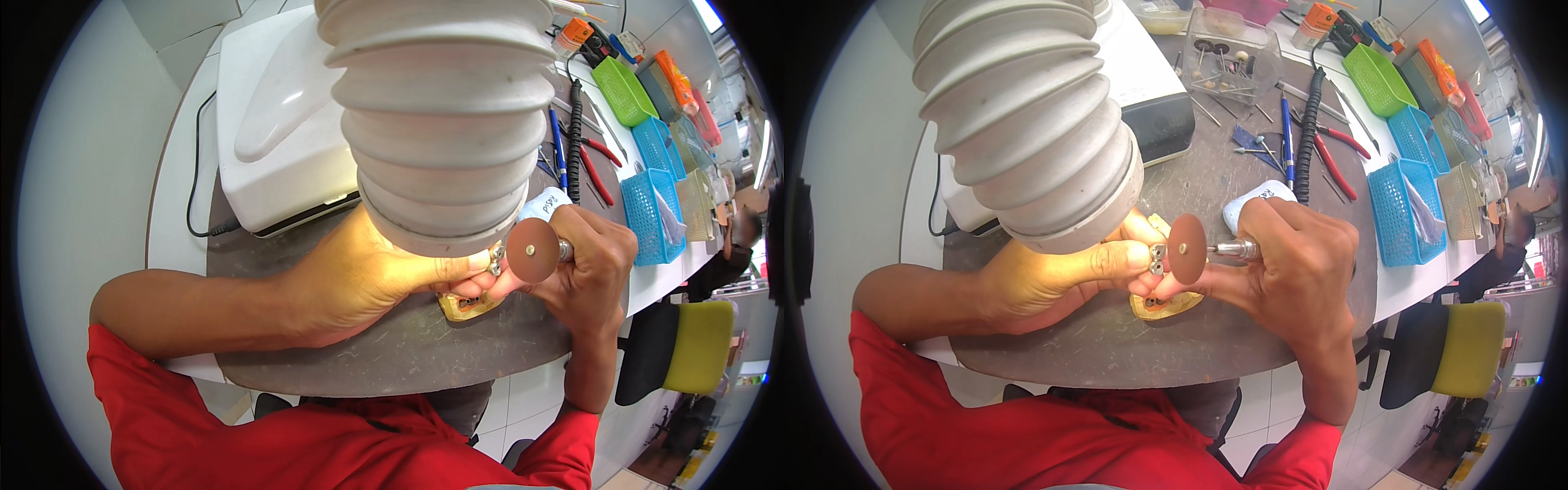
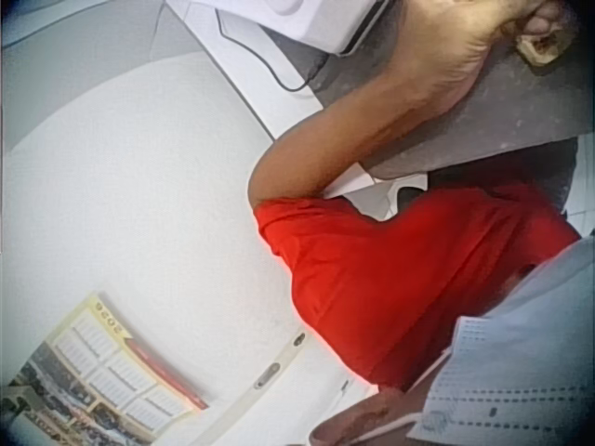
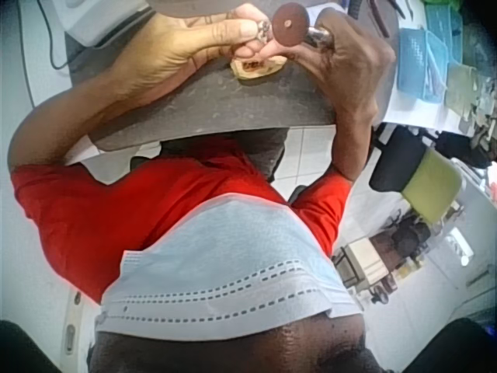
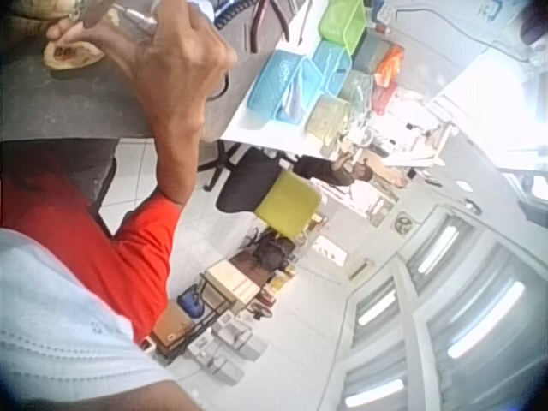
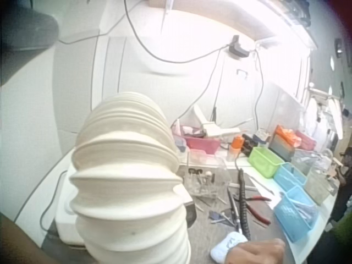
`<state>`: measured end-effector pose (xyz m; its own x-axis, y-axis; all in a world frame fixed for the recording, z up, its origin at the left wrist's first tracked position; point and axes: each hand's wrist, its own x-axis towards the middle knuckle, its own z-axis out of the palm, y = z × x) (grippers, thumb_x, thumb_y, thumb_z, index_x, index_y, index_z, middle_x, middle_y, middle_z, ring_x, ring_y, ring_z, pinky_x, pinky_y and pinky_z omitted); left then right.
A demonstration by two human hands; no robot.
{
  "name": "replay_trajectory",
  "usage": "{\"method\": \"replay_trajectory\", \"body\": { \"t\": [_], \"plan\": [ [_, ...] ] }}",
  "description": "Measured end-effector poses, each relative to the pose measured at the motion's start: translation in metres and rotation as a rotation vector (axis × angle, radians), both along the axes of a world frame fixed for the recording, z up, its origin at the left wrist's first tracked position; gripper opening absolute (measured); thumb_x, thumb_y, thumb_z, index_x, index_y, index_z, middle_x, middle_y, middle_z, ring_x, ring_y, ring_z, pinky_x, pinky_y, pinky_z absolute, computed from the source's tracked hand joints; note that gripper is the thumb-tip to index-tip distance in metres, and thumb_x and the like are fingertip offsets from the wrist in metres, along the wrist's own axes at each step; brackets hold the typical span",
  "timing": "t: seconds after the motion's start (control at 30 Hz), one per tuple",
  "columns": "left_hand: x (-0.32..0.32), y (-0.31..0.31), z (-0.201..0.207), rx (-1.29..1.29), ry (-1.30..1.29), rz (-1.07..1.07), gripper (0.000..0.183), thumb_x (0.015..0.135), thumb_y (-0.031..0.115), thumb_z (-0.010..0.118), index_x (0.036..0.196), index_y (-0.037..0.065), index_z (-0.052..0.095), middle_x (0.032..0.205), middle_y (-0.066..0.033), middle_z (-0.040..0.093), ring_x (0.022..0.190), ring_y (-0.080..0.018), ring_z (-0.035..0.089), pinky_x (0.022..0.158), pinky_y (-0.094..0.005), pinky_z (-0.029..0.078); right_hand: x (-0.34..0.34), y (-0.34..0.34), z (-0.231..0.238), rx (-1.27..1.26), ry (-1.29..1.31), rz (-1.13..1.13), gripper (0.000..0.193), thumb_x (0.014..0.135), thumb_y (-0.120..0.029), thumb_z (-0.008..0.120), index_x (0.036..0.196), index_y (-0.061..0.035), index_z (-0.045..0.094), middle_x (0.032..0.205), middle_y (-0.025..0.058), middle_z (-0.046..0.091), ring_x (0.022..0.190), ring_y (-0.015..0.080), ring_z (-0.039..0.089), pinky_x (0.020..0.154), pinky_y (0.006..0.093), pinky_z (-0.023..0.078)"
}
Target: The person uses a rotary grinding tool with a disc attachment to smooth the surface of a yellow dental cast. They hold the cast in their left hand and the tool in their right, applying the spinning disc to the cast's surface. The person periodically stops to inspect the cast and reposition it for further grinding.
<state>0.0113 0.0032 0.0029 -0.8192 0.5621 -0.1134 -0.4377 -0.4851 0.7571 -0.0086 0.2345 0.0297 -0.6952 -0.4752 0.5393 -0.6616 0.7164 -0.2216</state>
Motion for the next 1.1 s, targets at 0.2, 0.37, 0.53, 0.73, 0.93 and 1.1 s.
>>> {"method": "replay_trajectory", "body": {
  "t": [0.2,0.37,0.53,0.73,0.93,1.1],
  "plan": [
    [-0.001,-0.002,-0.001,0.008,-0.001,-0.020,0.030,0.093,0.005,0.070,0.120,-0.002,0.060,0.108,-0.0057,0.066,0.098,-0.0092,0.064,0.087,-0.0258,0.054,0.000,-0.001,0.002,-0.002,0.008,0.002,0.065,0.061,-0.048,0.093,0.062,-0.0042,0.045,0.056,0.0036,0.037,0.047,0.0159,0.037,0.044,0.0320,0.030],
    [0.000,0.000,0.001,-0.017,0.015,-0.001,0.030,0.093,0.005,0.070,0.121,-0.001,0.060,0.108,-0.0054,0.067,0.099,-0.0091,0.064,0.088,-0.0263,0.054,0.000,0.001,0.002,0.024,0.009,0.009,0.064,0.062,-0.049,0.093,0.062,-0.0045,0.046,0.056,0.0041,0.038,0.046,0.0170,0.038,0.044,0.0325,0.031],
    [-0.001,-0.003,-0.001,-0.026,0.027,-0.036,0.026,0.094,0.007,0.069,0.117,-0.001,0.061,0.106,-0.0046,0.067,0.096,-0.0086,0.063,0.085,-0.0258,0.053,0.000,0.001,0.002,0.049,0.025,0.023,0.064,0.059,-0.051,0.092,0.063,-0.0056,0.047,0.054,0.0038,0.039,0.045,0.0178,0.040,0.043,0.0326,0.031],
    [-0.003,-0.002,-0.001,-0.025,0.052,-0.059,0.024,0.095,0.007,0.068,0.117,-0.001,0.061,0.104,-0.0049,0.066,0.094,-0.0096,0.064,0.084,-0.0258,0.053,-0.003,0.003,-0.001,0.032,0.049,0.039,0.065,0.055,-0.054,0.092,0.063,-0.0065,0.048,0.053,0.0030,0.040,0.044,0.0171,0.041,0.042,0.0319,0.031],
    [0.001,-0.003,0.008,0.063,-0.103,-0.046,0.031,0.095,0.005,0.068,0.124,-0.001,0.058,0.112,-0.0079,0.065,0.104,-0.0143,0.065,0.096,-0.0306,0.053,0.000,0.007,0.003,-0.019,0.029,-0.016,0.070,0.052,-0.056,0.092,0.068,-0.0028,0.051,0.059,0.0033,0.041,0.050,0.0179,0.039,0.047,0.0320,0.033],
    [0.000,-0.002,0.010,0.081,-0.023,-0.041,0.027,0.098,0.007,0.064,0.124,0.002,0.059,0.113,-0.0086,0.064,0.109,-0.0142,0.062,0.098,-0.0316,0.050,0.001,0.009,0.003,-0.012,0.016,-0.038,0.073,0.047,-0.057,0.093,0.068,-0.0025,0.049,0.059,0.0025,0.039,0.052,0.0174,0.036,0.047,0.0312,0.032]
  ]
}}
